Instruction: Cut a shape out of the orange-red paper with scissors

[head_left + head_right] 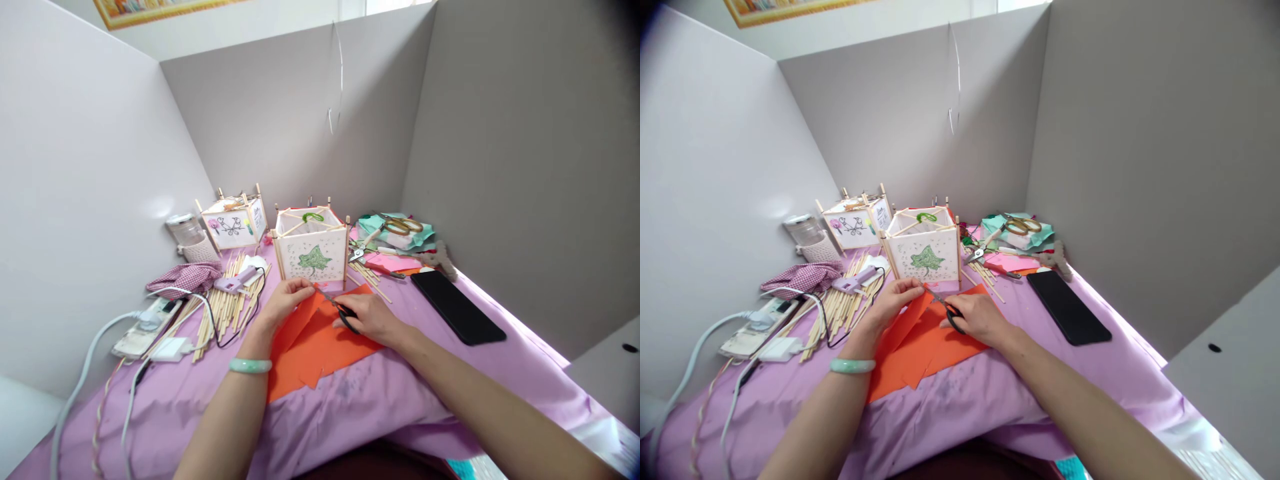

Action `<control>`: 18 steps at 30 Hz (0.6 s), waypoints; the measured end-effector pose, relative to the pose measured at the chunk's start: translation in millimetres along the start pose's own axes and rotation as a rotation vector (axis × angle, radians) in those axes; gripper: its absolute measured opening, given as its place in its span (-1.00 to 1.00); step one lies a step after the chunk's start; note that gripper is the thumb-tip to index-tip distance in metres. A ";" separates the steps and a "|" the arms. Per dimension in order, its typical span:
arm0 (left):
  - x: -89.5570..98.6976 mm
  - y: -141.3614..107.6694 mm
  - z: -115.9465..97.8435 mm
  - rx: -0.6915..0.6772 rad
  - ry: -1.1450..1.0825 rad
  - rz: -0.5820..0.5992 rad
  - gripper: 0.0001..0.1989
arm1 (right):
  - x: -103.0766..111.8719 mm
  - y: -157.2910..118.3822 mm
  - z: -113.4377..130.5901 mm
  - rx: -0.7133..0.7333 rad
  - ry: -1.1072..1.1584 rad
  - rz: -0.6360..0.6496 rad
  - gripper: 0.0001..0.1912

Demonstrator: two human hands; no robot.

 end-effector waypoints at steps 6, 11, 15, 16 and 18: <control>-0.7 -0.6 0.1 0.005 -0.025 0.001 -0.76 | 1.5 -0.2 2.5 -0.002 0.006 -0.003 -0.61; -3.0 -1.2 -2.3 -0.032 -0.016 0.025 -0.78 | 2.9 -0.5 4.9 -0.013 0.024 0.001 -0.54; -5.6 -1.3 -4.1 -0.062 0.021 0.050 -0.79 | 3.3 0.2 5.6 -0.013 0.027 -0.007 -0.52; -6.0 -1.2 -4.2 -0.065 0.029 0.054 -0.79 | 3.2 0.3 5.7 -0.012 0.029 -0.008 -0.52; -6.4 -0.8 -3.9 -0.070 0.044 0.058 -0.79 | 2.7 0.6 5.6 -0.005 0.034 -0.008 -0.51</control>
Point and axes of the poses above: each hand's wrist, its own y-axis towards the middle knuckle, its own x-axis out of the back of the hand, z = x × y, the point moved 4 cm from there along y, towards the middle knuckle, and after that the axes turned 4 degrees about -z, right-handed, at the moved point
